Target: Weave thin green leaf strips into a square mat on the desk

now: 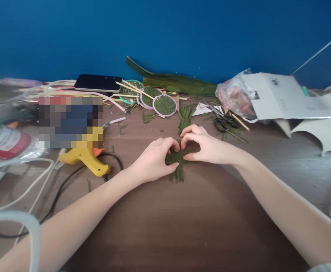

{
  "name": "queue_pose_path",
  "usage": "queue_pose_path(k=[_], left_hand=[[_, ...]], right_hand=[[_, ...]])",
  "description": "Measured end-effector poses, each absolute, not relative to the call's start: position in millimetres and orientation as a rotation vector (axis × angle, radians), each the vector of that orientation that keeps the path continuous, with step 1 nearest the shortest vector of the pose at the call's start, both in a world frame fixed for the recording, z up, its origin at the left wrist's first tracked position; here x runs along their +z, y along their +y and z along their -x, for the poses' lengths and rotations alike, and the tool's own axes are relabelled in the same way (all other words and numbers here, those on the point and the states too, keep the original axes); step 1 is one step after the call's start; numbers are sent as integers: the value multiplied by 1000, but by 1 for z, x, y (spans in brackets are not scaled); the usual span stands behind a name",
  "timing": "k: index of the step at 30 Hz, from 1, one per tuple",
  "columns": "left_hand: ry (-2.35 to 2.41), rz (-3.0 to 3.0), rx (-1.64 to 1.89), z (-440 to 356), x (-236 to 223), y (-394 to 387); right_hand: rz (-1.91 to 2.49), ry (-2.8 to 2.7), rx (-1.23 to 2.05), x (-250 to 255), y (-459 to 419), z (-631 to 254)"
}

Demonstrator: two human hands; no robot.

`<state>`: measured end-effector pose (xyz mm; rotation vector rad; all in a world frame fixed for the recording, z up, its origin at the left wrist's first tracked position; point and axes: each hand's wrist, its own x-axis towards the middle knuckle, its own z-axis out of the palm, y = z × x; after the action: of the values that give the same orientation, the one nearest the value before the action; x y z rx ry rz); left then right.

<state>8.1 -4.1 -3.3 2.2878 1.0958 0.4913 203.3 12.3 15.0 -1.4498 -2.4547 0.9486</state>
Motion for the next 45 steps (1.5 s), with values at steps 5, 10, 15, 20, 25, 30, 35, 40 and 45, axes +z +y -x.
queue_pose_path(k=[5, 10, 15, 20, 25, 30, 35, 40, 45], left_hand=[[1098, -2291, 492, -8, -4, -4], [1086, -2298, 504, -7, -5, -4], [1085, -2291, 500, -8, -5, -4], [1075, -2299, 494, -7, -5, -4], [1071, -2304, 491, -7, -5, -4], [1061, -2300, 485, -7, -5, -4], [1067, -2293, 479, -7, -5, -4], [1069, -2298, 482, -8, -4, -4], [1078, -2287, 478, -8, -3, -4]], right_hand=[[1423, -2396, 948, 10, 13, -202], [1525, -2353, 818, 6, 10, -195], [1571, -2338, 790, 4, 9, -191], [1572, -2339, 788, 4, 10, -191], [1530, -2379, 868, 7, 12, -196], [1521, -2403, 848, 7, 12, -197], [1545, -2406, 831, 7, 10, -194], [1544, -2414, 835, 7, 12, -196], [1468, -2457, 943, 11, 14, -202]])
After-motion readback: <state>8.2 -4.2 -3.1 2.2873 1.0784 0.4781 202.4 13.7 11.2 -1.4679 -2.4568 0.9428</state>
